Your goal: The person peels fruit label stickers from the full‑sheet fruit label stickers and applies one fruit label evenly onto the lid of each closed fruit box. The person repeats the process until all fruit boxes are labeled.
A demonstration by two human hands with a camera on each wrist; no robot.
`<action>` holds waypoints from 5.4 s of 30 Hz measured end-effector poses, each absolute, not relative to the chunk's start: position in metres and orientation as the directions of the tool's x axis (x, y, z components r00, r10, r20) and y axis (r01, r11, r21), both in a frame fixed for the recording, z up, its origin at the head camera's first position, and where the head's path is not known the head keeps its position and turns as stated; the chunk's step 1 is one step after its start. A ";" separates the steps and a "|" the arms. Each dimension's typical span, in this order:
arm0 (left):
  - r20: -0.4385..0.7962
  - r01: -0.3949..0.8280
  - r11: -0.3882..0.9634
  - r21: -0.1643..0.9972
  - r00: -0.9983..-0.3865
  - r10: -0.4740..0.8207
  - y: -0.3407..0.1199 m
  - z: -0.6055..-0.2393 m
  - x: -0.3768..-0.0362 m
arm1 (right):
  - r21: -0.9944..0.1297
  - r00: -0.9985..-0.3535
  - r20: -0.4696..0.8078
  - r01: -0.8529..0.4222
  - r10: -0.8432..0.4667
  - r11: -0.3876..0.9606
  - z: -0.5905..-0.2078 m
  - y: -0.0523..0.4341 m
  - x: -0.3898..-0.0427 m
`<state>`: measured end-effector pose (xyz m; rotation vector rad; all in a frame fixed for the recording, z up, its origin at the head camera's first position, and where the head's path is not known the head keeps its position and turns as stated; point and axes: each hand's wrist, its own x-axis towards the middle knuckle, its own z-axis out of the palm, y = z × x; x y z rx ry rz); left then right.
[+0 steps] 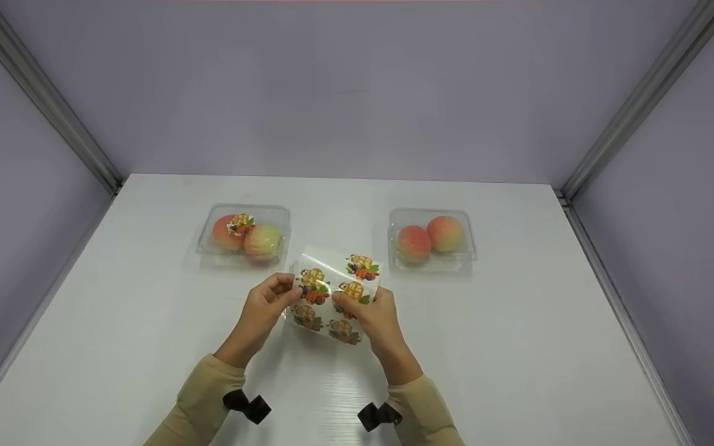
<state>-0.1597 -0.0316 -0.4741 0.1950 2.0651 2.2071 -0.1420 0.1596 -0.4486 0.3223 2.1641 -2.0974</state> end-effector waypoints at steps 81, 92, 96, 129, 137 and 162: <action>0.466 0.396 0.398 0.827 -0.880 -0.093 -0.021 -0.480 -0.150 | -0.969 -0.966 -0.246 0.246 0.080 -0.005 -0.460 0.145 -0.136; 0.489 0.422 0.361 0.832 -0.864 -0.118 -0.021 -0.479 -0.149 | -0.970 -0.964 -0.244 0.241 0.104 -0.039 -0.459 0.141 -0.133; 0.504 0.436 0.367 0.822 -0.856 -0.113 -0.021 -0.479 -0.149 | -0.971 -0.968 -0.237 0.234 0.086 -0.042 -0.458 0.142 -0.133; 0.590 0.522 0.501 0.691 -0.807 0.026 -0.025 -0.484 -0.153 | -0.959 -0.950 -0.283 0.282 0.129 -0.024 -0.463 0.149 -0.139; 0.586 0.546 0.528 0.650 -0.803 0.110 -0.030 -0.483 -0.154 | -0.964 -0.966 -0.243 0.250 0.088 0.089 -0.457 0.161 -0.144; 0.590 0.584 0.489 0.648 -0.791 0.162 -0.032 -0.483 -0.154 | -0.956 -0.946 -0.292 0.293 0.139 -0.015 -0.464 0.162 -0.148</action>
